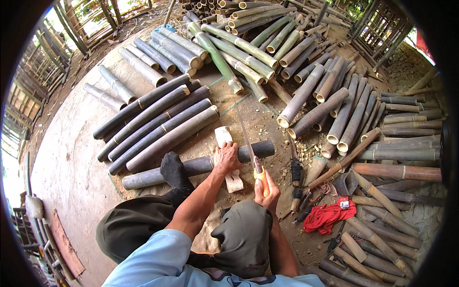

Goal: The person saws a section of bamboo while sitting on the ground, then moves several other bamboo poles to the side.

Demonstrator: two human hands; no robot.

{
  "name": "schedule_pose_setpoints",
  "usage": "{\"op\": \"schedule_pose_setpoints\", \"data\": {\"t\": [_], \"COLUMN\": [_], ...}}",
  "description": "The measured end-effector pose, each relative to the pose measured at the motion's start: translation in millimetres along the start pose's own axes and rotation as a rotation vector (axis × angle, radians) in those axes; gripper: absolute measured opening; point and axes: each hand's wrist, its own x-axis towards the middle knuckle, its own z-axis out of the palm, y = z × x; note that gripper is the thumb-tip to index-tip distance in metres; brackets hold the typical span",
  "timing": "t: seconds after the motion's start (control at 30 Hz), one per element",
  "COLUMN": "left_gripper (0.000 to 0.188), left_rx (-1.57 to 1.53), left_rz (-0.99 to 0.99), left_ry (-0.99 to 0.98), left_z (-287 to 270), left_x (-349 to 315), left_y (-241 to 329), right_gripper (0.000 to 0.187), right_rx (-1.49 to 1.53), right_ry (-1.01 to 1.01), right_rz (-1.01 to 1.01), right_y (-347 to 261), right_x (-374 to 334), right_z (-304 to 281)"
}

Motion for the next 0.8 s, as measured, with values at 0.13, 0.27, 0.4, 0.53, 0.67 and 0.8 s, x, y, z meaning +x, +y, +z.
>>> {"op": "schedule_pose_setpoints", "data": {"t": [0.13,0.27,0.4,0.53,0.67,0.8], "left_gripper": [0.069,0.068,0.069,0.070,0.068,0.068], "left_rx": [0.006,0.000,-0.009,0.003,0.011,0.029], "left_rz": [-0.003,-0.005,-0.005,-0.016,-0.006,-0.002], "left_ry": [0.002,0.011,0.005,0.003,-0.008,-0.006], "left_z": [2.6,6.3,7.9,8.3,4.7,2.7], "left_x": [1.4,3.0,4.1,3.9,2.6,2.2], "left_y": [-2.7,-4.0,-3.6,-6.4,-1.6,0.4], "right_gripper": [0.046,0.046,0.045,0.045,0.045,0.045], "right_rx": [-0.012,-0.019,-0.034,-0.023,-0.028,-0.031], "right_ry": [-0.004,-0.006,0.003,-0.017,-0.010,0.002], "right_rz": [-0.010,-0.022,-0.059,-0.024,-0.026,-0.033], "right_y": [-3.0,-1.9,2.5,-3.1,-2.6,-0.4], "right_x": [-0.3,-0.7,-0.3,0.3,0.1,-0.6], "right_z": [0.6,0.2,-0.1,0.6,-0.8,-0.4]}}
